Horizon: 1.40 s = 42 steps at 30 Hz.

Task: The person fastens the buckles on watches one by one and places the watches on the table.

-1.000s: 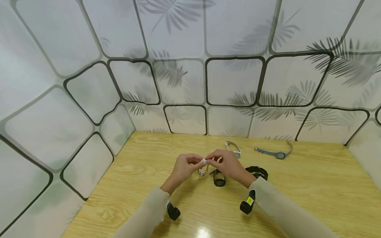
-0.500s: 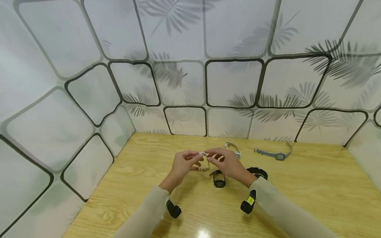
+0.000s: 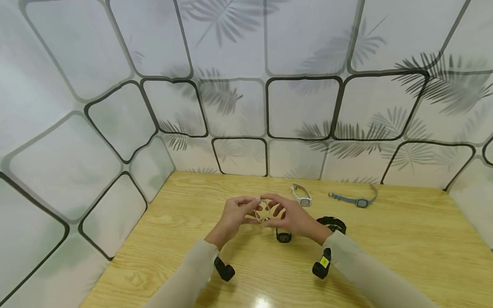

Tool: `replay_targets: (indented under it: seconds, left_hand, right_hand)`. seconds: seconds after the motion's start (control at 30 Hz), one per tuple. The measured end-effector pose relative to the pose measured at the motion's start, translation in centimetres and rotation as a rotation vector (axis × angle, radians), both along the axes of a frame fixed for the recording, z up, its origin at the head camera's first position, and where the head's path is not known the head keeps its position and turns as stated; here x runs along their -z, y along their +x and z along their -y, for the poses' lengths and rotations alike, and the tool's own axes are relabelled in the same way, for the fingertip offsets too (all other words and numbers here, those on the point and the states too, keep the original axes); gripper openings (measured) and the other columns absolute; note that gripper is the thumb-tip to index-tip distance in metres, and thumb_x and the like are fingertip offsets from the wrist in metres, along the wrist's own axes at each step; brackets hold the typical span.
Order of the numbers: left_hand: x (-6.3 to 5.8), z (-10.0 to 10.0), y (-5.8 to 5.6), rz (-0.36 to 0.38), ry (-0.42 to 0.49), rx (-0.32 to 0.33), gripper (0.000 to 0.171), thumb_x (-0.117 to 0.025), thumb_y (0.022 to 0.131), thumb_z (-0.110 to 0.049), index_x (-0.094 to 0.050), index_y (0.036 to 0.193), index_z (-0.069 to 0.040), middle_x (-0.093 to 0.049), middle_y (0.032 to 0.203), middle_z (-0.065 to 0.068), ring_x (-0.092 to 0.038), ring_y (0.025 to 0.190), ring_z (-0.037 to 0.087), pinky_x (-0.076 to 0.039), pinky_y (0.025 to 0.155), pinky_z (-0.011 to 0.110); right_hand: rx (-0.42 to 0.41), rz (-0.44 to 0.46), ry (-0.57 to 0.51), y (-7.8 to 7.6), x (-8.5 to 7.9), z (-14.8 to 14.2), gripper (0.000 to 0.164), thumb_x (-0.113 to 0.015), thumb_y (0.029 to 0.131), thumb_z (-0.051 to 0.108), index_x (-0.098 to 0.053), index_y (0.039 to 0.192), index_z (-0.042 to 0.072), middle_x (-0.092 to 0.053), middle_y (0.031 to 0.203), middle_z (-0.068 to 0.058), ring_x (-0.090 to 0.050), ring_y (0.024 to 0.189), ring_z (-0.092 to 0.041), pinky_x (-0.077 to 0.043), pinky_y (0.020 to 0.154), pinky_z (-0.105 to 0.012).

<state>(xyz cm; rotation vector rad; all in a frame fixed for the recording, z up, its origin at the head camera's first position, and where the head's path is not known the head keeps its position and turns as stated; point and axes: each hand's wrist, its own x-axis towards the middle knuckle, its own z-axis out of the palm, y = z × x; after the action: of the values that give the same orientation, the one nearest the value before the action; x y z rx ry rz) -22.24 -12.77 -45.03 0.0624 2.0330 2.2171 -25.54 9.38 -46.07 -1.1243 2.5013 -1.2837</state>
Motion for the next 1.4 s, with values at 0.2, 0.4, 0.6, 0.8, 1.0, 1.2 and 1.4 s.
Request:
replay_targets:
  seconds: [0.2,0.4,0.6,0.8,1.0,1.2,1.4]
  left_hand:
    - [0.0,-0.1,0.1,0.011,0.009,0.003,0.033,-0.073,0.099,-0.023,-0.072,0.114,0.006,-0.073,0.101,0.020,-0.069,0.075,0.020,-0.063,0.075,0.042]
    - [0.3,0.2,-0.1,-0.003,-0.006,0.049,0.039,-0.071,0.100,-0.022,-0.067,0.126,0.007,-0.072,0.114,0.024,-0.070,0.078,0.019,-0.062,0.079,0.045]
    - [0.7,1.0,0.0,-0.135,-0.156,0.137,0.054,-0.076,0.096,-0.013,-0.057,0.146,-0.006,-0.064,0.135,0.020,-0.071,0.097,0.024,-0.062,0.080,0.045]
    - [1.1,1.3,0.4,-0.320,-0.409,0.109,0.064,-0.085,0.087,-0.015,-0.059,0.145,-0.018,-0.062,0.140,0.009,-0.070,0.100,0.029,-0.061,0.074,0.036]
    - [1.5,1.3,0.6,-0.381,-0.493,0.068,0.052,-0.084,0.089,-0.021,-0.066,0.138,-0.022,-0.063,0.139,0.002,-0.068,0.104,0.030,-0.061,0.078,0.036]
    - [1.6,1.4,0.6,-0.391,-0.513,0.065,0.050,-0.083,0.090,-0.023,-0.067,0.138,-0.022,-0.064,0.138,0.001,-0.069,0.103,0.026,-0.061,0.079,0.036]
    - [1.8,1.6,0.6,-0.367,-0.505,0.083,0.050,-0.081,0.091,-0.019,-0.066,0.139,-0.021,-0.063,0.140,0.003,-0.070,0.100,0.023,-0.060,0.079,0.033]
  right_hand:
    - [0.003,-0.017,-0.007,0.0,-0.1,0.0,0.065,-0.081,0.092,0.029,-0.052,0.149,0.024,-0.065,0.118,-0.007,-0.065,0.096,-0.015,-0.057,0.075,-0.032]
    - [0.003,0.001,-0.008,-0.1,0.0,0.0,0.066,-0.080,0.093,0.030,-0.051,0.151,0.020,-0.066,0.118,-0.011,-0.065,0.096,-0.017,-0.057,0.076,-0.031]
    - [0.018,0.051,-0.021,-0.5,0.2,-0.3,0.065,-0.079,0.094,0.033,-0.050,0.151,0.023,-0.065,0.117,-0.008,-0.065,0.096,-0.017,-0.057,0.078,-0.034]
    - [0.013,0.089,-0.044,-0.8,0.2,-0.5,0.064,-0.078,0.094,0.032,-0.050,0.151,0.023,-0.065,0.116,-0.009,-0.065,0.097,-0.018,-0.057,0.079,-0.037]
    - [0.017,0.107,-0.042,-0.7,0.2,-0.5,0.064,-0.078,0.094,0.036,-0.051,0.150,0.022,-0.065,0.114,-0.003,-0.066,0.098,-0.020,-0.056,0.080,-0.038]
    - [-0.002,0.125,-0.034,-0.6,-0.2,-0.5,0.065,-0.077,0.094,0.036,-0.049,0.152,0.021,-0.064,0.117,-0.006,-0.065,0.099,-0.019,-0.056,0.081,-0.038]
    - [-0.077,0.126,-0.015,-0.5,-0.7,-0.9,0.067,-0.073,0.098,0.027,-0.043,0.157,0.016,-0.062,0.123,-0.010,-0.065,0.101,-0.019,-0.056,0.084,-0.042]
